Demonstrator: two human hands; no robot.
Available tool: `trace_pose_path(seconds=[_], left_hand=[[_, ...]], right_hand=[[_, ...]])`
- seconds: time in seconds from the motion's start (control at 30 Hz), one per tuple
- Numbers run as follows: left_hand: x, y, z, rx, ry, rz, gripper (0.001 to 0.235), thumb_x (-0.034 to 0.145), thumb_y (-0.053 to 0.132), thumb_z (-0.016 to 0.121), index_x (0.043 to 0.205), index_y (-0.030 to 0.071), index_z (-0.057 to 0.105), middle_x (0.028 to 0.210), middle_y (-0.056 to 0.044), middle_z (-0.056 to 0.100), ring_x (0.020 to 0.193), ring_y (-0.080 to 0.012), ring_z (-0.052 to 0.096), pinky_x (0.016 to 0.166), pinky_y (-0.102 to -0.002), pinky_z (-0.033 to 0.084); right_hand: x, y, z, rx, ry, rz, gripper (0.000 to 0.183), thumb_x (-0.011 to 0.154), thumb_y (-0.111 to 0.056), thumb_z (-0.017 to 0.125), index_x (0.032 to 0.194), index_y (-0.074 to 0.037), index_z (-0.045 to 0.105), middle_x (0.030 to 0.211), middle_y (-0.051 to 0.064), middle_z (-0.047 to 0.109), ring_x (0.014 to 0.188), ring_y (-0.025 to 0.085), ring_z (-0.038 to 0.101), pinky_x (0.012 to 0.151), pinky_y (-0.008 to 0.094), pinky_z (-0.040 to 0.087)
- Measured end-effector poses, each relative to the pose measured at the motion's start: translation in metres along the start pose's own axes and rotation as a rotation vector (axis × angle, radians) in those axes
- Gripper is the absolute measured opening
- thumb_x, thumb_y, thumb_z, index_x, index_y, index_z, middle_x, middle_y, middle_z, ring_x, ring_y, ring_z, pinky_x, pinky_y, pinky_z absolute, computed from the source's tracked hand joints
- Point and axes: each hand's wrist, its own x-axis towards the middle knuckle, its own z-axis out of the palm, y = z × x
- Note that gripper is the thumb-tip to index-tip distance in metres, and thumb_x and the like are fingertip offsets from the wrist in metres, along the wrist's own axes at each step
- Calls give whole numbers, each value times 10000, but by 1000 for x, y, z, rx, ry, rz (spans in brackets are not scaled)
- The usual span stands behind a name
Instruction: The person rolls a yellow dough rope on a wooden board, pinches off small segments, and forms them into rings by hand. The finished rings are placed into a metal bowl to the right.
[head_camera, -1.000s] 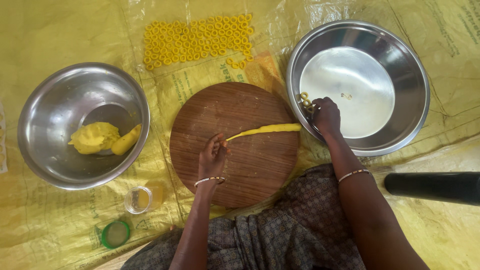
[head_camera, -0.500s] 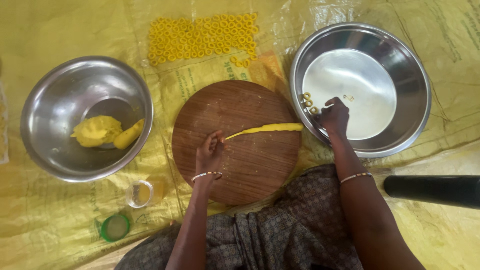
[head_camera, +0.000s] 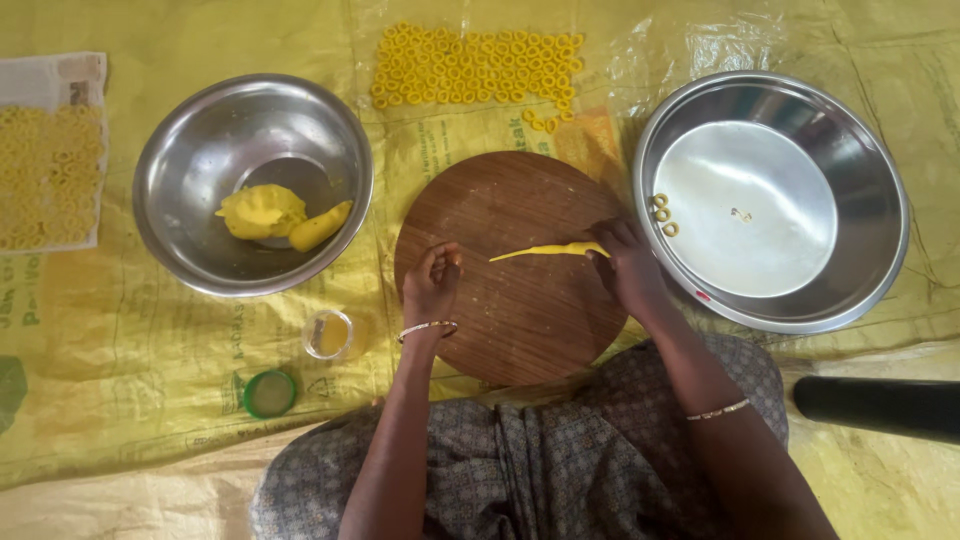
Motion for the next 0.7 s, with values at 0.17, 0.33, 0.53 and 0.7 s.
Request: trace_pose_path(seconds=[0.17,0.33,0.53,0.7], left_hand=[[-9,16,12,375,1,162,235,903,74,738,1137,85,715,1045,-127,758,913,-244,771,778,-361,613],[-10,22,35,663,-135,-5,234,935,155,707,1167,133,706,1067,-129,734,988,-349,719,859,-451,578],[-5,23,42,727,-99,153,280,898,150,703,1176,122,686,1152,-116,670,1113,-368,621,917,-486,531],[-1,28,41,681,-85,143,298,902,130,689,1199,113,676,1193,-113,656,1128,-368,610,919,-489,523]], right_hand=[[4,-21,11,59,-28,95,262,885,-20,726,1144,-53,707,1198,123,694,1185,376,576,1001,467,484],[3,-14,32,19,-110,68,325,851,-56,732,1173,-61,695,1246,120,658,1230,378,555,1031,471,467],[-2,-3,56,-236,-134,-61,419,904,-139,699,1313,-68,644,1434,164,568,1403,393,451,1164,553,367],[-21,17,46,-436,-137,99,528,891,-180,705,1393,-53,604,1440,205,529,1388,437,443,1147,598,331]])
